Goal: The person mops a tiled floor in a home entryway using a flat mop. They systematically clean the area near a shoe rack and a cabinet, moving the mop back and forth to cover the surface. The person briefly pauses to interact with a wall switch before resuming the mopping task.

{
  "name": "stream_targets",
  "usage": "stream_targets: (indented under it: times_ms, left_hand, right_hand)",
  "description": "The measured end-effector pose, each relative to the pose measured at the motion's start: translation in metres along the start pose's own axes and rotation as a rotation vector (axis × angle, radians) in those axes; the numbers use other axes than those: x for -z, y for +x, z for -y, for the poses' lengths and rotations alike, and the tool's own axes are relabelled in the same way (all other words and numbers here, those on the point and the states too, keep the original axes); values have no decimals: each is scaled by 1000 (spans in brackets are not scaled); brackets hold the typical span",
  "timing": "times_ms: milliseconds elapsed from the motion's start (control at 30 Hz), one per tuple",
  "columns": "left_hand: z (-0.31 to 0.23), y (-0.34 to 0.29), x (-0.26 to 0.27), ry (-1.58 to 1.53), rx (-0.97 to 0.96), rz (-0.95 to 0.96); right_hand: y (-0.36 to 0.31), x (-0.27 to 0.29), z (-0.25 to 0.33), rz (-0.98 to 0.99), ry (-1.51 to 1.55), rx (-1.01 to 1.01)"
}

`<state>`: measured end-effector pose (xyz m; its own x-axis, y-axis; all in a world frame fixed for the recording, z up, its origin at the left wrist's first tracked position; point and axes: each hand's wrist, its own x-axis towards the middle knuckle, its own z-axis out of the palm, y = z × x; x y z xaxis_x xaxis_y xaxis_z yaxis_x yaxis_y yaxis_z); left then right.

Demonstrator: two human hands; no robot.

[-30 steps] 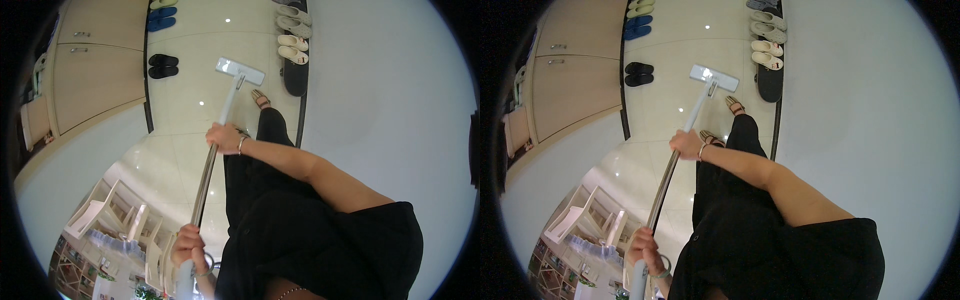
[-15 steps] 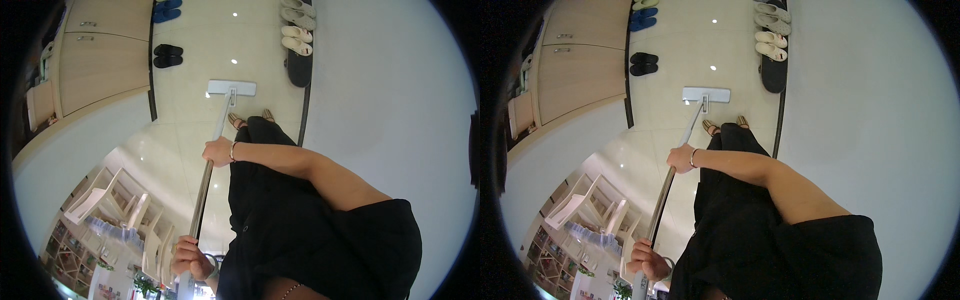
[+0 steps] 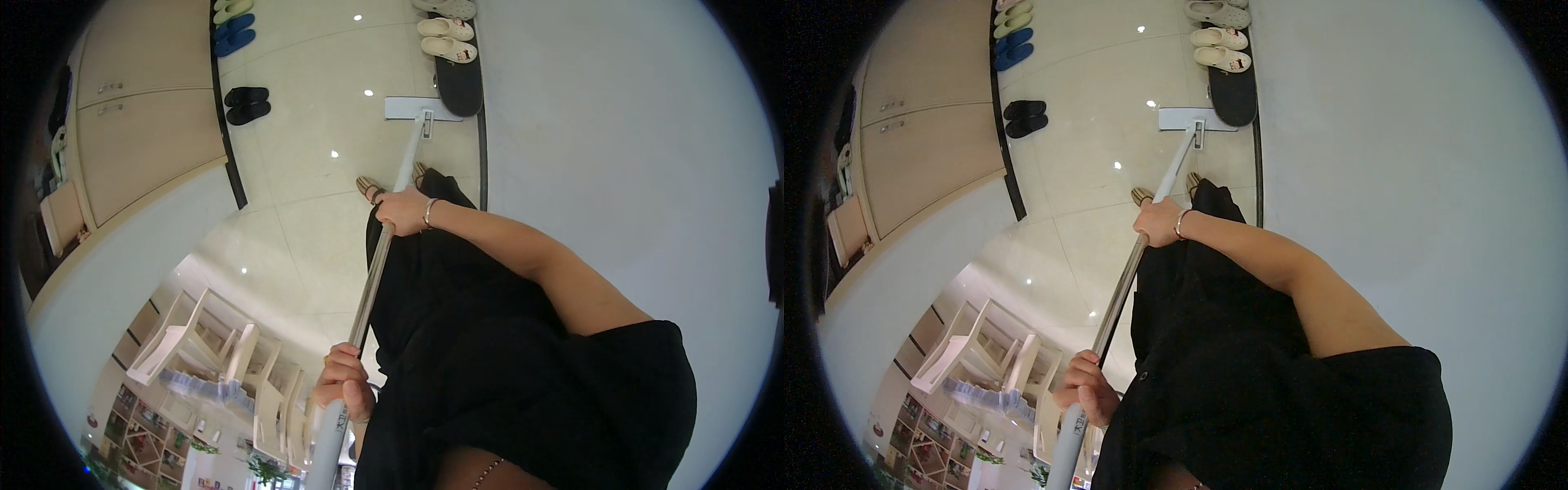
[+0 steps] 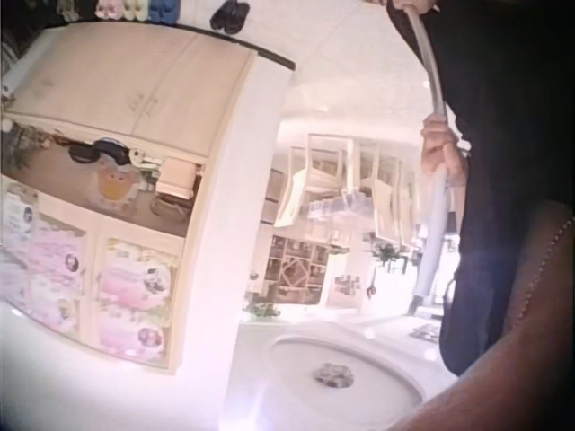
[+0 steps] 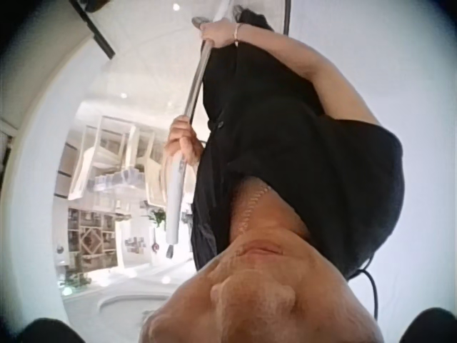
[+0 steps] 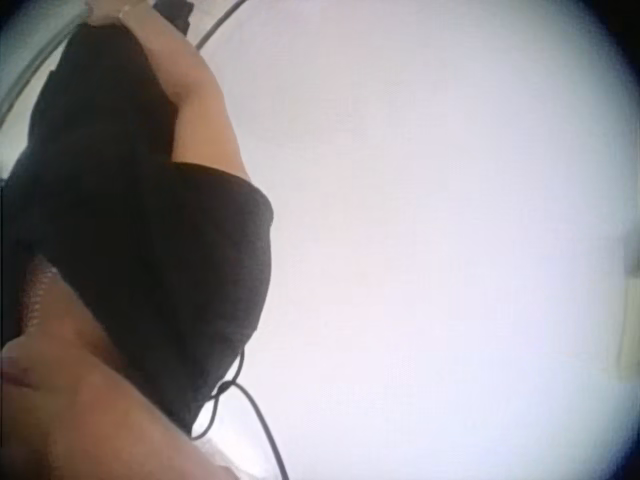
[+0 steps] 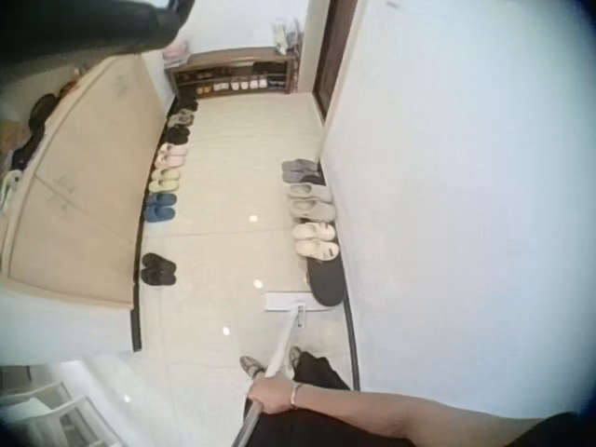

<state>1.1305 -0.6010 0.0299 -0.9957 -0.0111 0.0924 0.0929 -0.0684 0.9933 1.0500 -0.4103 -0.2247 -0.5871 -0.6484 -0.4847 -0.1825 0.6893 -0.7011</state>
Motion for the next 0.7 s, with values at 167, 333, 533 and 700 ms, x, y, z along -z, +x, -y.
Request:
stream_targets:
  times_ms: [167, 333, 533, 700]
  left_hand:
    - [-2, -7, 3, -13, 61, 120]
    - [-6, 4, 28, -35, 108, 324]
    - [-12, 42, 63, -44, 98, 674]
    - [-15, 72, 102, -45, 70, 845]
  right_hand:
    - [-22, -28, -8, -169, 109, -65]
    - [-32, -45, 14, -381, 218, -131]
    - [-19, -84, 52, -739, 399, -224]
    - [29, -114, 80, -1029, 438, -232]
